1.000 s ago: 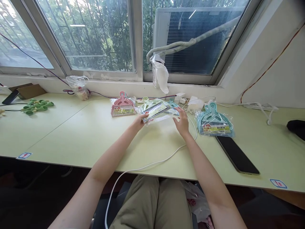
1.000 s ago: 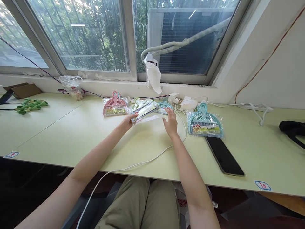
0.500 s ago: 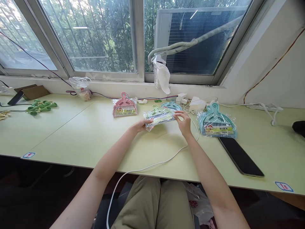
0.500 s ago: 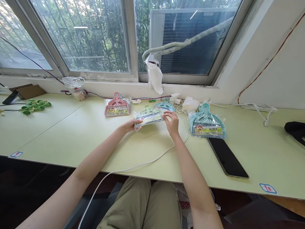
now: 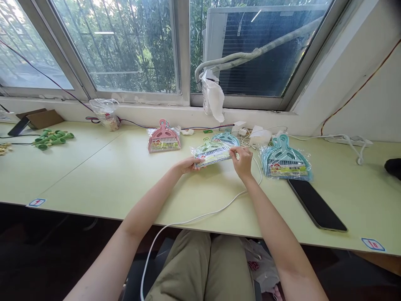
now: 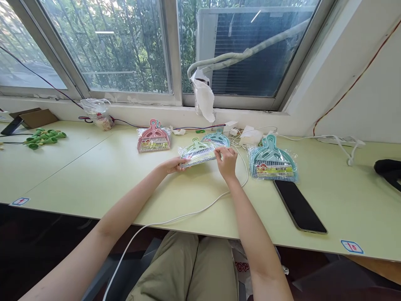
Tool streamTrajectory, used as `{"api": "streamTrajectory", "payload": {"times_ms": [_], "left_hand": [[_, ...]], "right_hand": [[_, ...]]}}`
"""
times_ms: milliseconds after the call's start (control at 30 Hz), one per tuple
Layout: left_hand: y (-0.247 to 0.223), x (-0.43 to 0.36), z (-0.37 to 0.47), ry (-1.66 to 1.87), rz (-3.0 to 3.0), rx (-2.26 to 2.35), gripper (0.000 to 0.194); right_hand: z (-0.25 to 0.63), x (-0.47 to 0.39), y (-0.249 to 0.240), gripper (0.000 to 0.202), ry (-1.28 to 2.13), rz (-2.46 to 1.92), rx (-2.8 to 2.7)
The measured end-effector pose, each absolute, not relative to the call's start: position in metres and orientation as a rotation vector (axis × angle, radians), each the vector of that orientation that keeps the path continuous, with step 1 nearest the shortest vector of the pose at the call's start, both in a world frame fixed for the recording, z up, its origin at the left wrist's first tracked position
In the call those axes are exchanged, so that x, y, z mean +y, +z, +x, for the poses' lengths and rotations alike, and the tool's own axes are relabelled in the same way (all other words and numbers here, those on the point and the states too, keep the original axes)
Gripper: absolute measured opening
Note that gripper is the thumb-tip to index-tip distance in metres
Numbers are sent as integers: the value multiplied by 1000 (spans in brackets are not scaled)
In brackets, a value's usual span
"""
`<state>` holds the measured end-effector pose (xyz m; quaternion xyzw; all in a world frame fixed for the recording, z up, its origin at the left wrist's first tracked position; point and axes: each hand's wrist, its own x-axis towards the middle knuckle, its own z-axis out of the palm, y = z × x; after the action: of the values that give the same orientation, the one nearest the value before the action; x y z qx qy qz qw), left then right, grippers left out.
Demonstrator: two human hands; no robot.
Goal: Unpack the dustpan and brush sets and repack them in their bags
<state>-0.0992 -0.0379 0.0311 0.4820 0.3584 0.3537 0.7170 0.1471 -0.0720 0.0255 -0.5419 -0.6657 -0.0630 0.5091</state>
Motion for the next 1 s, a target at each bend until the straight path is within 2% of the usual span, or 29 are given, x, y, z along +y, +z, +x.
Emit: {"api": "streamTrajectory", "payload": {"times_ms": [100,300,733,1000], "left_hand": [[32,-35,-101,635,1030,790,15],[37,-35,-103,607,1048,843,16],[36,-36,-106,595,1210,813,39],[29,-34,-102,616,1359,725,50]], "right_hand": [[147,-73,26,21,-208,-1332,-1615],[146,-74,30,21,-209,-1340,-1638],[142,-72,27,20,-253,-1310,-1541],[138,-62,9,16,236,-1217,-1362]]}}
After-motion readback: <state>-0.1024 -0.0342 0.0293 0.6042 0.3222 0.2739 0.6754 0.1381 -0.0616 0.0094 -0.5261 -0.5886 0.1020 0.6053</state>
